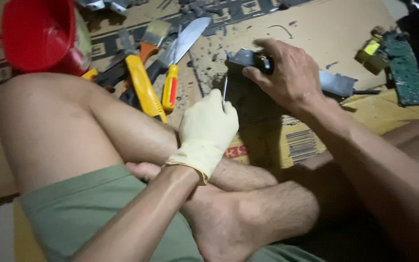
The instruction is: The person scrapes a gray electronic component using a screwdriver and a knife. They work on a cardboard surface, removing material from the device while wearing a glove on one hand.
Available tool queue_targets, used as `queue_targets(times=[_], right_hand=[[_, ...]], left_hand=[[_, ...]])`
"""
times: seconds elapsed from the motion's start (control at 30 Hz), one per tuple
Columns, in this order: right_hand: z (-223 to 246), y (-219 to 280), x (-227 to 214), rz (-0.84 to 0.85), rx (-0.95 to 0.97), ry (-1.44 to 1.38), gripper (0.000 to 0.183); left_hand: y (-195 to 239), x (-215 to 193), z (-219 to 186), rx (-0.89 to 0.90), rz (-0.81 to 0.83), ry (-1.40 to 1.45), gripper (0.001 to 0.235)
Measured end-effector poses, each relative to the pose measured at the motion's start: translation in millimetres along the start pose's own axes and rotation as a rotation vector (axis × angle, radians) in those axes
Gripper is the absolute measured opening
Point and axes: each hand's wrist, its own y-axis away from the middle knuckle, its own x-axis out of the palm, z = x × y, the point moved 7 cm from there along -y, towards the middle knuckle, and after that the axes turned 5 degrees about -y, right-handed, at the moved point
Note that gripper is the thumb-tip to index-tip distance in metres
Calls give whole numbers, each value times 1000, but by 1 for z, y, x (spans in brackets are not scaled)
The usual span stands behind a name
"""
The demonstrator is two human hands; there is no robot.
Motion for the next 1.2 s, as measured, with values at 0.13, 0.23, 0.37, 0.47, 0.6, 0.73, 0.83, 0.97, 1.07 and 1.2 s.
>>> queue_targets(times=[0.13, 0.23, 0.37, 0.47, 0.6, 0.73, 0.83, 0.97, 1.07, 1.2], right_hand=[[-18, -3, 17, 209, 90, 340, 66], [-24, 0, 12, 345, 203, 308, 71], [-30, 3, 9, 290, 154, 322, 71], [-31, 3, 9, 264, 121, 361, 76], [-33, 2, 9, 259, 148, 364, 76], [-31, 4, 6, 215, 137, 305, 73], [-31, 0, 8, 126, 37, 344, 74], [-41, 1, 16, 136, 45, 362, 75], [-36, -1, 13, 119, 39, 364, 73], [-25, 1, 4, 130, 75, 334, 66]], left_hand=[[11, -32, -3, -7, -13, 63, 24], [18, -49, -10, -39, 54, 96, 22], [11, -59, -38, 129, -17, -213, 32], [0, -62, -49, 116, 77, -313, 37], [-12, -58, -54, 115, 230, -427, 42], [-21, -48, -54, 136, 178, -453, 41], [-20, -45, -54, 153, 85, -481, 39], [-13, -36, -54, 191, -46, -516, 35], [-13, -26, -54, 207, -131, -528, 33], [-15, -21, -53, 245, -267, -554, 30]])
